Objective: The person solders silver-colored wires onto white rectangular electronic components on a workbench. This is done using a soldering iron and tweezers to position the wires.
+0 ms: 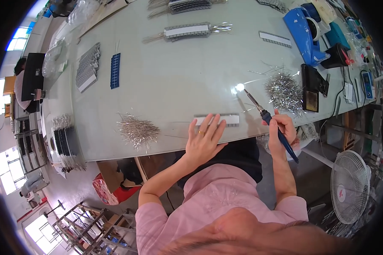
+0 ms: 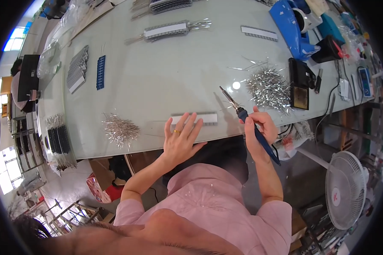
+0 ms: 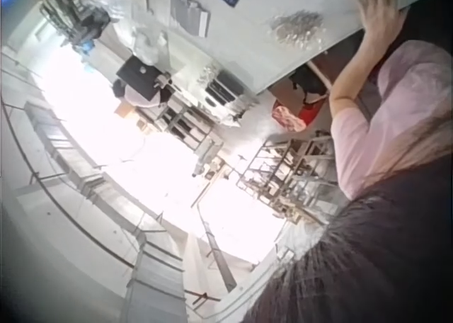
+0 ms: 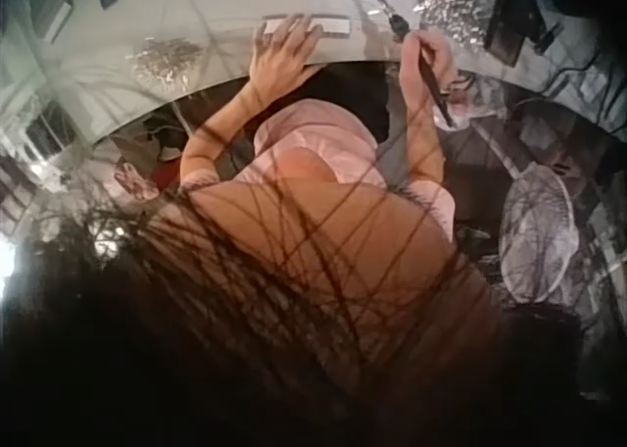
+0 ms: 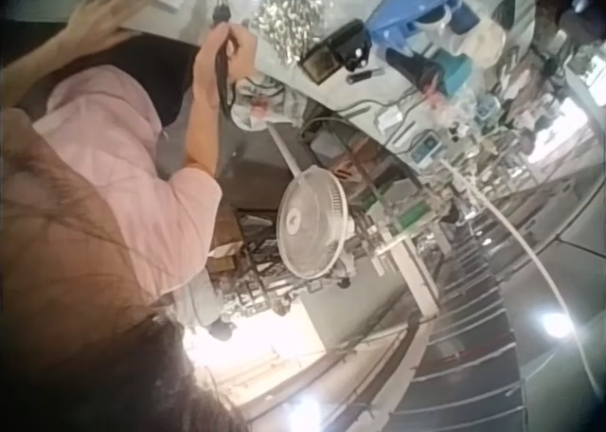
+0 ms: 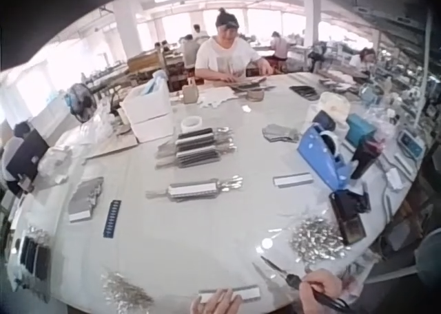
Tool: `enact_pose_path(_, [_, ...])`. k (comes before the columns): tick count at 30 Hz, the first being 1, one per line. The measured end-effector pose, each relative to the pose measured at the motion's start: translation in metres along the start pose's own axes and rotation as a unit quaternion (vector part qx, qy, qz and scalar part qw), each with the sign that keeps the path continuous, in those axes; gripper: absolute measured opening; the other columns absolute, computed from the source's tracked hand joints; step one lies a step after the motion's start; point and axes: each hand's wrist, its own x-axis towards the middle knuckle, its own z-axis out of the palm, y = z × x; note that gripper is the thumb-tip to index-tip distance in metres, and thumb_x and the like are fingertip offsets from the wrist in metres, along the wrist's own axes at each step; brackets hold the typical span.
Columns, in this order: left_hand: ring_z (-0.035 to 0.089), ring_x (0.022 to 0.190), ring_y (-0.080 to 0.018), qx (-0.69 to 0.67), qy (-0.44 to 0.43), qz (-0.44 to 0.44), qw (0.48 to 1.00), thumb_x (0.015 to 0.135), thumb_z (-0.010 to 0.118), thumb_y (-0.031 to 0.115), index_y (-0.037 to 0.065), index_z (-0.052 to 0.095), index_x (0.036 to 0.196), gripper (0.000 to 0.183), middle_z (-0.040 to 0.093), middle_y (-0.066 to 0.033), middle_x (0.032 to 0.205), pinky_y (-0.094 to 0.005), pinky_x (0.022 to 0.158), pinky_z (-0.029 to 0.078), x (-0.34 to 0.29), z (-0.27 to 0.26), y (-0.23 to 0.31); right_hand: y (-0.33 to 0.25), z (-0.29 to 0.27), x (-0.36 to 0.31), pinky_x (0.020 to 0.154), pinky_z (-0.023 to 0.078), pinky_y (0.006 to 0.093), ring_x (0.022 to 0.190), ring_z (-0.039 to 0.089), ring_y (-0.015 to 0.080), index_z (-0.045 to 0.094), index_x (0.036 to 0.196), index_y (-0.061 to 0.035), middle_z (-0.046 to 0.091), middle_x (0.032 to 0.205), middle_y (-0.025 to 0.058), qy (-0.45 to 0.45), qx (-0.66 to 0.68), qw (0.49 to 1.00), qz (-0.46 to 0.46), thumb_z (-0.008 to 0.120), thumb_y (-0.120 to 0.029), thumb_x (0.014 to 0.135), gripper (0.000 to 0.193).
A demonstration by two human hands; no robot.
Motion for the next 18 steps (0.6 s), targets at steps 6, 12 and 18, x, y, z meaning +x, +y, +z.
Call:
enact_pose_path(6, [0.059,0.113,-0.0137,0.005,0.09,0.137,0.987,0.084,0.06,0.015,0.013,0.066,0.118,0.035,0.063,0.0012,0.12,-0.0439,0.107,0.033,-0.01,-0.001,0.002,0.014,-0.004,0.007,0.111,0.038,0.0427,0.073,0.066,0.0138,0.052,0.096,-0.0018,0.058,0.084,0.0051,0.024,0.022,0.999,0.002,0.055,-0.002,0.095,0.003])
enact_pose_path(12, [0.063,0.103,-0.013,-0.02,0.081,0.194,0.977,0.079,0.067,0.012,0.014,0.07,0.113,0.034,0.065,0.0007,0.114,-0.0407,0.099,0.043,0.022,-0.039,-0.008,0.04,-0.006,0.005,0.103,0.045,0.0359,0.074,0.067,0.0154,0.054,0.098,0.0001,0.059,0.086,0.0056,0.153,0.068,0.983,0.074,0.055,-0.001,0.095,0.004])
enact_pose_path(18, [0.062,0.103,-0.0186,0.115,0.19,0.152,0.963,0.081,0.061,0.01,0.01,0.067,0.109,0.028,0.065,-0.0023,0.113,-0.0446,0.097,0.045,0.146,-0.057,-0.143,0.034,-0.008,0.005,0.099,0.048,0.0338,0.073,0.063,0.0127,0.054,0.097,-0.0005,0.057,0.086,0.0041,0.184,0.106,0.973,0.091,0.056,-0.002,0.095,0.003])
